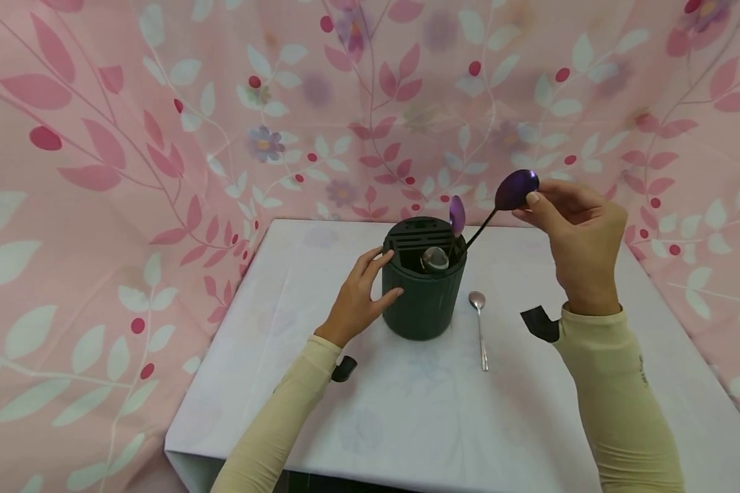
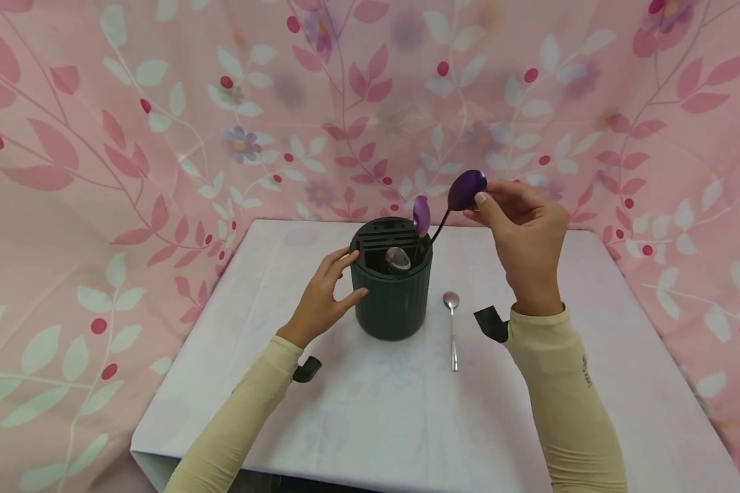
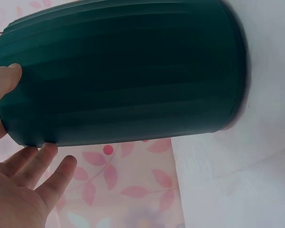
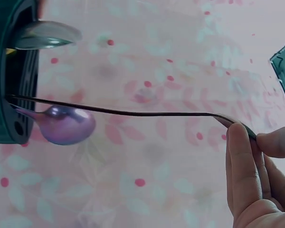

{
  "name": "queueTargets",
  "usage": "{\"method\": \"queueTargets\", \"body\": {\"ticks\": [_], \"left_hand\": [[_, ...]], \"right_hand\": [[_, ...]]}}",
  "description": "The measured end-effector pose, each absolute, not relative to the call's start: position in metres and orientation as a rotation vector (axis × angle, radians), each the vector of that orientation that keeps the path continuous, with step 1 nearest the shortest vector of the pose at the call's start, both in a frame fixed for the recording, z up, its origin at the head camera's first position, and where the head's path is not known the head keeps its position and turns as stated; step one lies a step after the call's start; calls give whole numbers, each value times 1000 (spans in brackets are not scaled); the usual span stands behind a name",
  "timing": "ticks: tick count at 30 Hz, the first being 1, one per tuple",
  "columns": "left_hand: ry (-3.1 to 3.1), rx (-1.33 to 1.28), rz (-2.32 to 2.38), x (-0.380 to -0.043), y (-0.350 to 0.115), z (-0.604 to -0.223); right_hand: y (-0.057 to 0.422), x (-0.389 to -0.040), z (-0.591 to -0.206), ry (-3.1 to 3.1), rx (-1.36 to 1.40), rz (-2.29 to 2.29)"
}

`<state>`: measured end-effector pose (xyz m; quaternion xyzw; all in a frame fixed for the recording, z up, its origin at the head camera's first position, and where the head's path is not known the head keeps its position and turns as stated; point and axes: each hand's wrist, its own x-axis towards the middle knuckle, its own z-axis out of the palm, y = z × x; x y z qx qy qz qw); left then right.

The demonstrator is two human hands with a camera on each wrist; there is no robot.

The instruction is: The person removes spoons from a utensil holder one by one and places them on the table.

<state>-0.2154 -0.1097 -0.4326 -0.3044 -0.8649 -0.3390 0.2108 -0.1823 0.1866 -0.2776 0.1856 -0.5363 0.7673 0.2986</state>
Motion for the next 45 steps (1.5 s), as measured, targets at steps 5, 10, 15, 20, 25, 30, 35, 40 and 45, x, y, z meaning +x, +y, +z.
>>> {"method": "queueTargets", "body": {"ticks": [5, 10, 15, 20, 25, 30, 35, 40, 45], "left_hand": [[-2394, -844, -949, -216, -110, -436], [-2379, -853, -955, -216, -110, -438], [-2364, -856, -953, -218, -109, -438], [-2351, -858, -960, -218, -109, -438], [-2339, -864, -952, -219, -108, -439], [-2331, -868, -955, -218, -108, -439], [-2331, -874, -956, -217, -109, -440], [-2328, -875, -955, -219, -109, -440], [-2321, -880, -957, -220, -108, -440]], "right_hand": [[199, -179, -271, -1281, 500, 2162], [215, -175, -268, -1160, 501, 2297], [228, -175, -268, -1128, 476, 2367], [235, -177, -279, -1157, 445, 2380], [241, -182, -293, -1204, 417, 2387], [245, -185, -312, -1313, 391, 2401], [250, -189, -330, -1400, 352, 2412], [256, -195, -348, -1422, 288, 2474], [263, -203, -366, -1493, 186, 2541]]}}
